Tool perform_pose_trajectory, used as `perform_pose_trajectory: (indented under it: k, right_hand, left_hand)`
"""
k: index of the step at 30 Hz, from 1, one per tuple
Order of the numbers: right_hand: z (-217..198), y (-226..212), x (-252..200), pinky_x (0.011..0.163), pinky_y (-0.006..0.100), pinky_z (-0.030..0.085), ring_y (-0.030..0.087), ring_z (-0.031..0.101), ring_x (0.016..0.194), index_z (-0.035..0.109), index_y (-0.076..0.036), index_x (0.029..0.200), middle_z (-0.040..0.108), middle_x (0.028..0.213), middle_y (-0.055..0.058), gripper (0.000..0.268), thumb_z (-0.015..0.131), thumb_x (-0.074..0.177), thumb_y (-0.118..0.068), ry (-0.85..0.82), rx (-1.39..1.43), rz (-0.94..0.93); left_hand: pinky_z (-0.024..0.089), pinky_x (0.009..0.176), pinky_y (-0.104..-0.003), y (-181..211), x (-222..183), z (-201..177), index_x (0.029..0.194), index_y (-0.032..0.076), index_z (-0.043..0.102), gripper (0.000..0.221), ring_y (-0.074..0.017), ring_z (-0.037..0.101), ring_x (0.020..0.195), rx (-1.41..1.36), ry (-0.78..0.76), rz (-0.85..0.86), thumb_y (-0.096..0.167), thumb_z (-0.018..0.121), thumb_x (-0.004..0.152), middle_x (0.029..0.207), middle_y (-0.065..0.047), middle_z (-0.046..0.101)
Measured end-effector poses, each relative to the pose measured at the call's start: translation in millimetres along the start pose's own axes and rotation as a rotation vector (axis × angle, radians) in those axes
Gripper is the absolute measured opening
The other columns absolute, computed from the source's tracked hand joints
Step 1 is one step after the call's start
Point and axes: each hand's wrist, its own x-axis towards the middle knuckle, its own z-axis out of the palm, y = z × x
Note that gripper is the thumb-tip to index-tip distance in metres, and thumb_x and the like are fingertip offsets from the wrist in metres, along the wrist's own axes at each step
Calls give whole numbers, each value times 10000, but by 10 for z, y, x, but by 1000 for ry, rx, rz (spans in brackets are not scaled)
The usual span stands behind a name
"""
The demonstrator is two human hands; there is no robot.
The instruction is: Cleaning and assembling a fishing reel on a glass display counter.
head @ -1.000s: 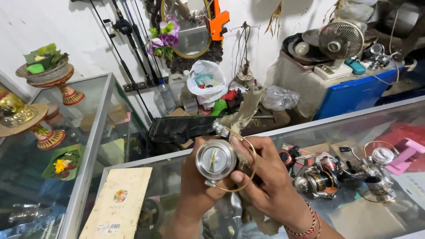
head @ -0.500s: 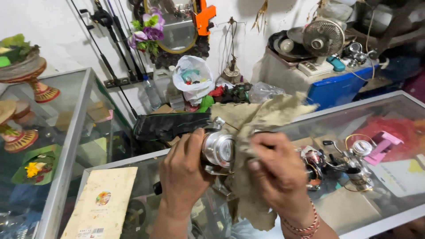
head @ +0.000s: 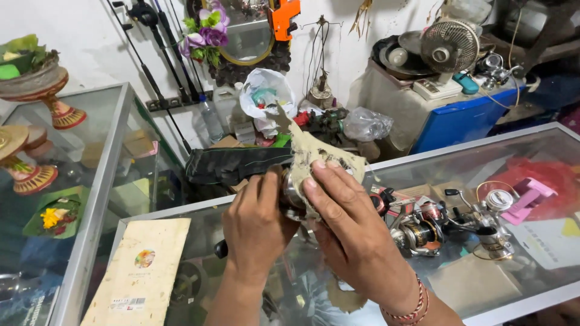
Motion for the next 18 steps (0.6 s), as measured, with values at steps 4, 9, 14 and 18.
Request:
perform_pose_trajectory:
  k: [4, 9, 14, 18]
  right_hand:
    - [2, -9, 5, 1299, 568, 378, 453, 435, 1501, 467, 29, 1464, 443, 1556, 260, 418, 500, 1048, -2, -15, 37, -4]
    - [-35, 3, 7, 1309, 570, 356, 461, 413, 1527, 396, 40, 1503, 383, 1600, 285, 479, 510, 1064, -114, -29, 34, 16]
    - [-48, -29, 26, 1316, 580, 333, 448, 404, 1524, 394, 55, 1500, 383, 1590, 292, 487, 527, 1051, -81, -66, 30, 12]
    - [-83, 27, -1, 1311, 561, 375, 454, 430, 1523, 410, 17, 1502, 405, 1591, 276, 540, 640, 1019, -56, -40, 20, 22]
  left_hand:
    - [607, 537, -396, 6, -44, 14, 1138, -23, 646, 313, -298, 729, 715, -2, 25, -48, 206, 739, 947, 834, -154, 709]
    - [594, 453, -349, 72, -4, 26, 1006, -48, 654, 208, -260, 715, 637, -64, 39, 19, 160, 667, 1005, 839, -172, 716]
    - [591, 490, -400, 26, -15, 4, 946, -17, 592, 199, -296, 698, 643, -58, 25, -14, 134, 719, 968, 785, -157, 680]
    - [587, 506, -390, 79, -44, 54, 1005, -55, 643, 155, -293, 701, 652, -68, 11, 19, 99, 650, 987, 834, -166, 694]
